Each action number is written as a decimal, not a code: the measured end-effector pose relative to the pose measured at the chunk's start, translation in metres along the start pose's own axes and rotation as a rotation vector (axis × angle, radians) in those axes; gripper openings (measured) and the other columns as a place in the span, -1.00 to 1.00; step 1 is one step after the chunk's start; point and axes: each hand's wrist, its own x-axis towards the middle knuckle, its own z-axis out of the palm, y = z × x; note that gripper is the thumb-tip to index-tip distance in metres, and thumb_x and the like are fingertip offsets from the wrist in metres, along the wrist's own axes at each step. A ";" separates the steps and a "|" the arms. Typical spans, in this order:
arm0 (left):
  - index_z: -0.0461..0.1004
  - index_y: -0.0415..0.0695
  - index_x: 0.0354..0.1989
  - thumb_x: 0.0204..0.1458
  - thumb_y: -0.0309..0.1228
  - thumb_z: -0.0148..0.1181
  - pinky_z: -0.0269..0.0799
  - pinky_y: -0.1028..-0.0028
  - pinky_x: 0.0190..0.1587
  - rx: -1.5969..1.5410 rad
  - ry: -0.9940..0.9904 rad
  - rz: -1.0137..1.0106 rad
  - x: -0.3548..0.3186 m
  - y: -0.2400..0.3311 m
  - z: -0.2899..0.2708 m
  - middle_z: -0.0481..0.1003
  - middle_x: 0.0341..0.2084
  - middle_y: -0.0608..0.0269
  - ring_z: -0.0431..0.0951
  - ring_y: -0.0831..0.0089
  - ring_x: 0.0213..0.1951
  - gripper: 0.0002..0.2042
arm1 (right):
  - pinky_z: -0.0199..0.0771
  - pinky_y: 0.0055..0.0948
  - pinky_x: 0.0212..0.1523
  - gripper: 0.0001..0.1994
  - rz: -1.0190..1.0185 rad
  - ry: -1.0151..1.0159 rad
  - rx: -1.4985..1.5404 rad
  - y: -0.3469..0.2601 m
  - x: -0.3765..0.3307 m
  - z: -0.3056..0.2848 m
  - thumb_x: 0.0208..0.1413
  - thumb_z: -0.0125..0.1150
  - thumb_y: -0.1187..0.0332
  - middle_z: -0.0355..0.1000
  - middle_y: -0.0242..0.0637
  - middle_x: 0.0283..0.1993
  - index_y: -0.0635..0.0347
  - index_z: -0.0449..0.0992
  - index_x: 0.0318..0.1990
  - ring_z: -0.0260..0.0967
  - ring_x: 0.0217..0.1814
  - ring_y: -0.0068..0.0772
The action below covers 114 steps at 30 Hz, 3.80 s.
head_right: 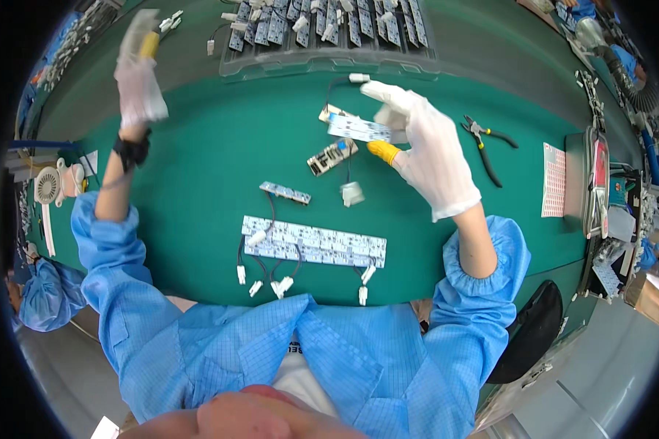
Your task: Assemble LED light strips onto a metallic fixture base at a manual assembly station.
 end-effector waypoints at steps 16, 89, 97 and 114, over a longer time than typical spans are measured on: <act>0.42 -0.35 0.01 -0.11 -0.38 0.34 0.40 0.46 -0.02 -0.694 -0.527 -0.299 -0.128 0.184 -0.030 0.50 -0.08 0.07 0.52 0.41 -0.12 -0.51 | 0.33 -0.64 -0.34 -0.37 -0.226 -0.167 0.672 -0.037 -0.040 0.044 -0.03 0.33 0.32 0.44 -0.30 -0.15 0.26 0.26 0.22 0.37 -0.29 -0.62; 0.51 -0.26 -0.09 -0.07 -0.51 0.16 0.44 0.49 -0.05 -0.882 -0.718 -0.728 -0.119 0.170 -0.035 0.55 -0.15 0.10 0.53 0.47 -0.12 -0.69 | 0.51 -0.58 -0.48 -0.45 -0.093 -0.266 0.881 -0.021 -0.041 0.052 0.13 0.20 0.17 0.47 -0.12 -0.26 0.38 0.26 0.14 0.50 -0.40 -0.41; 0.58 -0.03 -0.11 0.03 -0.53 0.07 0.40 0.56 -0.16 -0.021 -0.503 -0.516 -0.091 0.070 -0.048 0.60 -0.27 0.18 0.57 0.44 -0.27 -0.72 | 0.49 -0.41 0.01 -0.56 -0.297 0.200 0.383 0.014 0.009 0.010 0.13 0.13 0.44 0.49 -0.19 -0.12 0.31 0.29 0.17 0.47 -0.07 -0.37; 0.49 -0.07 0.00 0.03 -0.23 0.21 0.36 0.34 0.09 -0.162 -0.283 -0.034 -0.102 0.151 -0.029 0.51 -0.04 0.23 0.46 0.24 0.02 -0.63 | 0.54 -0.46 -0.14 -0.69 -0.045 0.029 0.812 0.008 -0.001 0.013 0.11 0.16 0.41 0.48 -0.11 -0.26 0.44 0.44 -0.05 0.51 -0.23 -0.31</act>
